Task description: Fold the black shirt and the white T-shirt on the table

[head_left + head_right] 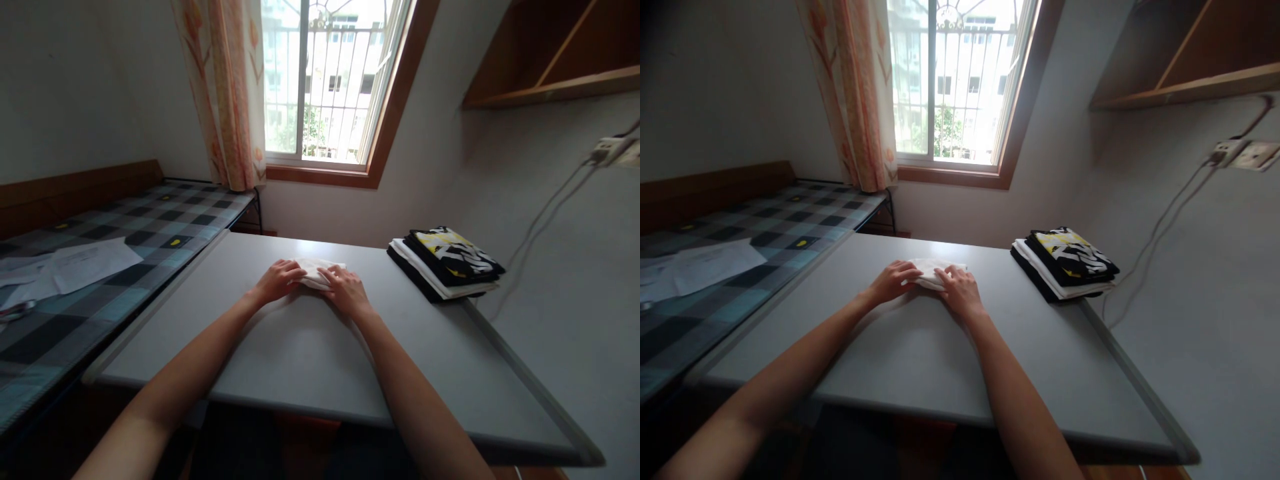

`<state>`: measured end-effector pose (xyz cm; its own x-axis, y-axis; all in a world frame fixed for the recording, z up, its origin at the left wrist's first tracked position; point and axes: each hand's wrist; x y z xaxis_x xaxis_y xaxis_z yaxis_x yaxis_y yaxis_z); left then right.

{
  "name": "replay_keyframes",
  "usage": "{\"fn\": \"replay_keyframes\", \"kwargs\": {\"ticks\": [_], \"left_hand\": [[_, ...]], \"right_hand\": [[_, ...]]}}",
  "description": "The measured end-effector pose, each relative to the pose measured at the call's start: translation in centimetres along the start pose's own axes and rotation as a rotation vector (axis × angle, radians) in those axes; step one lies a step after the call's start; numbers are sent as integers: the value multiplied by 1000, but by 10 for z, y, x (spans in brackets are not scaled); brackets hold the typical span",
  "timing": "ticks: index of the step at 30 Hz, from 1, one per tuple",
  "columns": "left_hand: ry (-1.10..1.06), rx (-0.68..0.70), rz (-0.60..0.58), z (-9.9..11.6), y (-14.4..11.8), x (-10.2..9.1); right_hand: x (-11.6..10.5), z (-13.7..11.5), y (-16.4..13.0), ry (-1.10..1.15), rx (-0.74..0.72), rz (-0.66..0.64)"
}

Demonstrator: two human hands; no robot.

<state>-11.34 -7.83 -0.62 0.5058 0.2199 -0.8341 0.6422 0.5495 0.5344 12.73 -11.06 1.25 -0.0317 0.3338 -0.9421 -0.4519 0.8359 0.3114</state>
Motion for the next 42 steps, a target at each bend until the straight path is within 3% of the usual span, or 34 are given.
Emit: {"fn": "replay_keyframes", "kwargs": {"ticks": [4, 8, 11, 14, 16, 20, 22, 24, 26, 27, 29, 30, 34, 37, 42], "left_hand": [[-35, -45, 166, 6, 1, 0], [-132, -178, 377, -1, -2, 4], [-149, -182, 324, -17, -8, 15], [-154, -197, 251, -31, -12, 26], [-159, -212, 233, -36, -14, 30], [-148, -235, 198, -36, -15, 31], [-143, -238, 170, -36, -15, 31], [-138, -233, 143, -36, -15, 31], [-133, -240, 110, -36, -15, 31], [-132, -250, 88, -37, -15, 32], [-133, -274, 39, -38, -14, 33], [-134, -286, 17, -38, -14, 33], [-122, -319, -29, -37, -12, 33], [-116, -334, -42, -34, -11, 33], [-116, -349, -41, -32, -10, 32]], "right_hand": [[-16, 1, 5, 40, 33, -40], [-60, 30, 15, 275, 51, -35], [-101, 63, 23, 486, 39, -154], [-144, 98, 28, 494, 174, -228], [-171, 125, 31, 382, 291, -141], [-205, 183, 31, -113, 436, 343], [-202, 207, 26, -206, 422, 576], [-183, 221, 19, -243, 425, 646], [-154, 225, 11, -283, 517, 487], [-137, 224, 7, -290, 600, 341], [-105, 218, -1, -232, 726, -89], [-92, 215, -4, -217, 736, -205], [-65, 213, -9, -322, 694, -247], [-65, 223, -8, -340, 706, -245], [-62, 226, -7, -337, 796, -115]]}}
Point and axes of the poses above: each hand's wrist, its own y-axis towards the middle knuckle, its own x-axis out of the palm, z = x × y, and after that the axes turned 9 degrees about -y, right-handed
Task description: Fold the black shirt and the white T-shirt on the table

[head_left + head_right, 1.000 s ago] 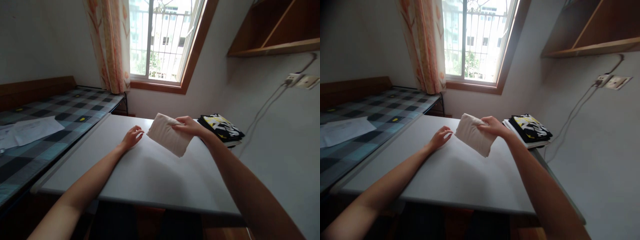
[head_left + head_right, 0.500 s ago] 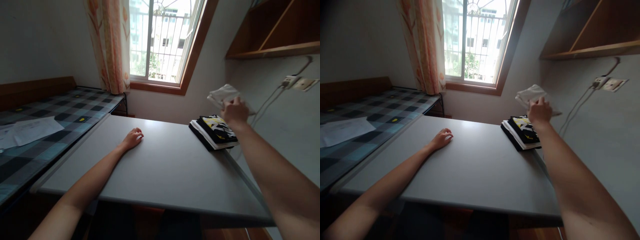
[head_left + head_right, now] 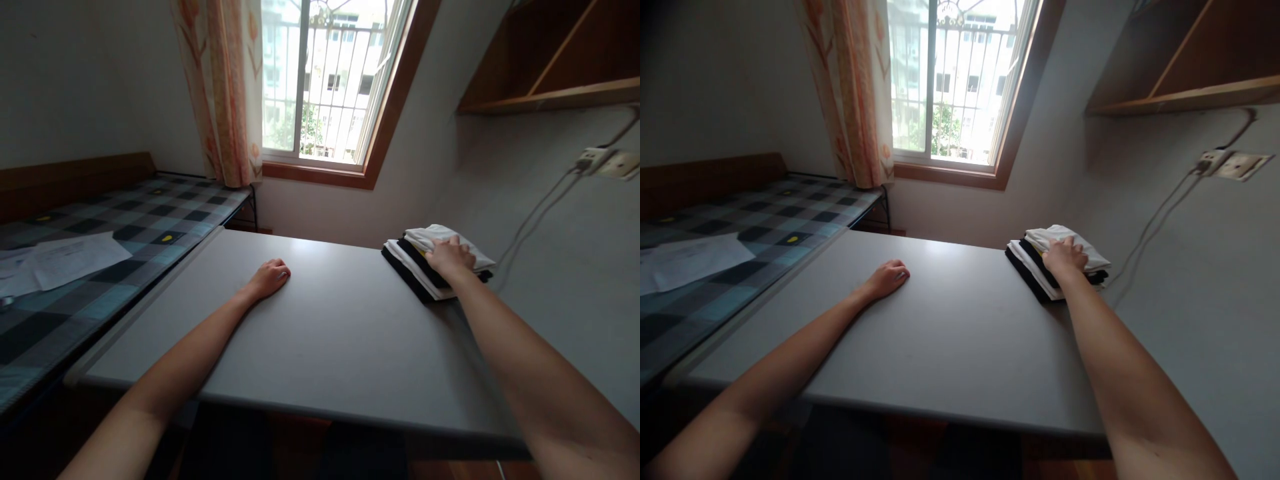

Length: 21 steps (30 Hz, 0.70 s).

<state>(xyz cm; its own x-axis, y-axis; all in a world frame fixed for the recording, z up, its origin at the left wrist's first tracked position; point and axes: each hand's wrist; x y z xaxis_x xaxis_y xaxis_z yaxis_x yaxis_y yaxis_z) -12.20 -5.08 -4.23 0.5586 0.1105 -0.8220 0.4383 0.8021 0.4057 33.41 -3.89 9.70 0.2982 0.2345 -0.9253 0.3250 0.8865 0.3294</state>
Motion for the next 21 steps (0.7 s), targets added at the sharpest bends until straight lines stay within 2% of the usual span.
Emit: {"fn": "replay_keyframes", "kwargs": {"ticks": [4, 6, 13, 17, 21], "left_hand": [[10, -18, -12, 3, 0, -1], [10, -29, -14, 4, -1, -3], [58, -168, -6, 13, -8, -7], [170, -331, -139, 21, -10, -7], [211, -417, -260, 26, -10, -6]], "right_hand": [[8, -25, -18, 81, -125, 226], [14, -44, -33, 143, -197, 267], [57, -110, -93, 241, -311, 7], [75, -121, -107, 222, -317, -161], [78, -119, -107, 179, -329, -305]]}}
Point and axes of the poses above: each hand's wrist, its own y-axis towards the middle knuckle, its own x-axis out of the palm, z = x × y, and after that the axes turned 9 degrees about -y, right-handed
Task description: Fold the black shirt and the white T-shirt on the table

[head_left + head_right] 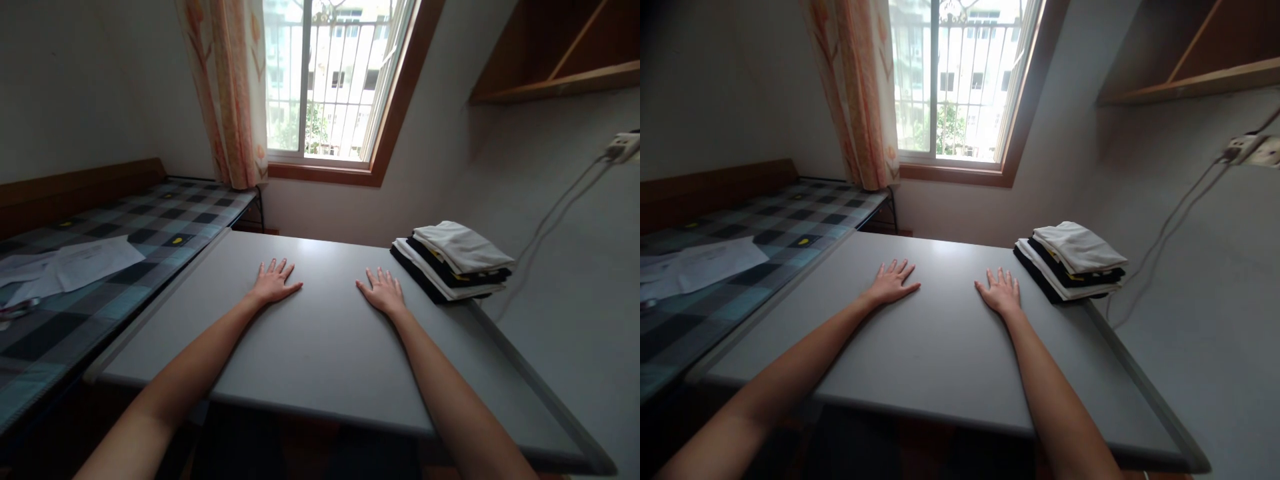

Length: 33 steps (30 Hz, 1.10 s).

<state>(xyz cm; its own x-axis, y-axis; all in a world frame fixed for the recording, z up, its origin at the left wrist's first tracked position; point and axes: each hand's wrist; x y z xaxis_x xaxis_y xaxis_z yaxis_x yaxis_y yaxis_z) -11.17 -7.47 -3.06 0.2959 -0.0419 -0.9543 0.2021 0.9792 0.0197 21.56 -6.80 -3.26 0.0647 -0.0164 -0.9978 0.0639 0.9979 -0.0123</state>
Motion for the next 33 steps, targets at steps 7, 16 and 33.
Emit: {"fn": "replay_keyframes", "kwargs": {"ticks": [7, 16, 33], "left_hand": [[37, -4, -17, 0, 0, 1], [8, 26, 10, -2, 1, 2], [2, 22, 13, 0, -1, 1]], "right_hand": [[-3, -1, -2, -12, -3, -43], [-3, -1, -2, -22, -11, -42], [-2, -1, -3, -8, -7, -31]]}}
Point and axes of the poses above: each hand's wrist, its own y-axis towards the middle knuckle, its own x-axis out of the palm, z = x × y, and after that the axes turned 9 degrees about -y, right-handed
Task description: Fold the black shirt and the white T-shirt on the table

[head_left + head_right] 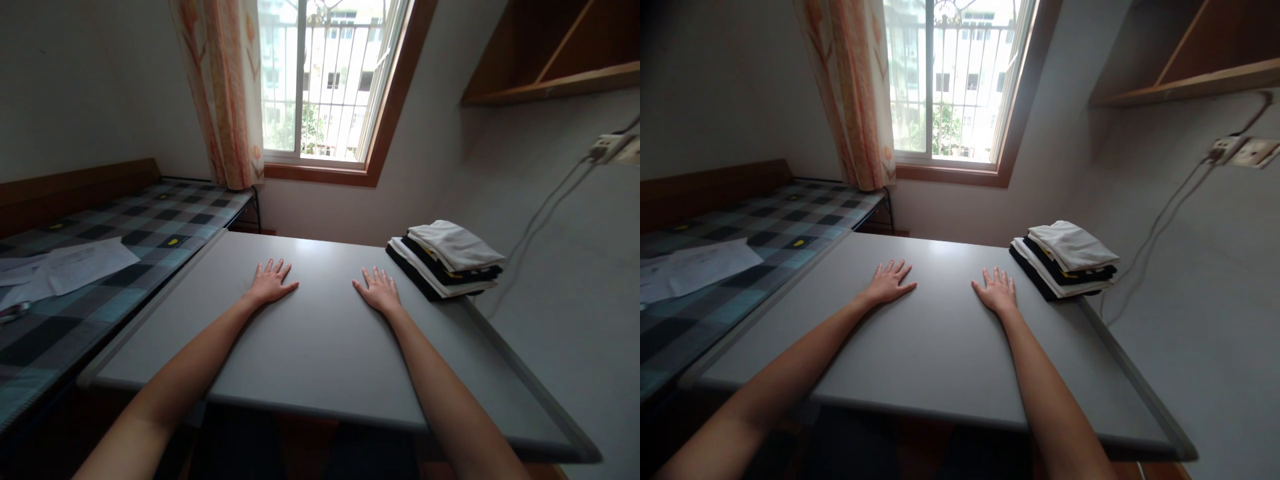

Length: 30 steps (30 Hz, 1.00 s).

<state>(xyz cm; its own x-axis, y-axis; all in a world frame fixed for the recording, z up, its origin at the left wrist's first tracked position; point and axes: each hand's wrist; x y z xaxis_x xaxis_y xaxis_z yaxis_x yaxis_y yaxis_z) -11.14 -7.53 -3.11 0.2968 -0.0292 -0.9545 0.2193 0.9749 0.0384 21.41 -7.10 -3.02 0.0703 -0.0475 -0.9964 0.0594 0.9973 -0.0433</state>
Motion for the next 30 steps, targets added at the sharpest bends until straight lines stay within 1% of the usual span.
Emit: {"fn": "replay_keyframes", "kwargs": {"ticks": [3, 6, 9, 11, 14, 16, 18, 20, 21, 23, 25, 27, 28, 29, 30], "left_hand": [[-2, -2, 1, 0, 0, 0], [-7, -5, -9, 0, 0, -1], [-9, -4, -13, 0, 0, -1], [-10, -4, -6, 0, 1, -1], [-13, -4, 3, -1, 1, 0], [-16, -2, 2, -1, 1, 0], [-19, 1, 1, -1, 0, 0], [-21, 2, 1, -1, 1, 0], [-21, 1, 1, -1, 1, 0], [-22, 0, 3, -1, 1, 0], [-25, 1, 4, -2, 1, 0], [-29, 1, 5, -2, 1, 0], [-31, 1, 5, -1, 1, 0], [-33, 0, 5, -1, 1, 0], [-35, -1, 4, -1, 1, 0]], "right_hand": [[2, 0, 1, 3, 1, 11], [-1, 6, 4, 13, -20, 18], [-16, 19, 9, 24, -107, 54], [-36, 30, 11, 16, -142, 156], [-74, 49, 12, -76, -149, 384], [-98, 66, 14, -149, -101, 510], [-116, 88, 18, -180, 16, 609], [-125, 115, 23, -203, 119, 597], [-127, 128, 27, -205, 174, 560], [-127, 153, 33, -191, 281, 472], [-124, 170, 37, -169, 360, 337], [-120, 177, 39, -156, 418, 236], [-118, 177, 39, -156, 442, 215], [-116, 176, 38, -163, 469, 219], [-115, 174, 38, -187, 478, 261]]}}
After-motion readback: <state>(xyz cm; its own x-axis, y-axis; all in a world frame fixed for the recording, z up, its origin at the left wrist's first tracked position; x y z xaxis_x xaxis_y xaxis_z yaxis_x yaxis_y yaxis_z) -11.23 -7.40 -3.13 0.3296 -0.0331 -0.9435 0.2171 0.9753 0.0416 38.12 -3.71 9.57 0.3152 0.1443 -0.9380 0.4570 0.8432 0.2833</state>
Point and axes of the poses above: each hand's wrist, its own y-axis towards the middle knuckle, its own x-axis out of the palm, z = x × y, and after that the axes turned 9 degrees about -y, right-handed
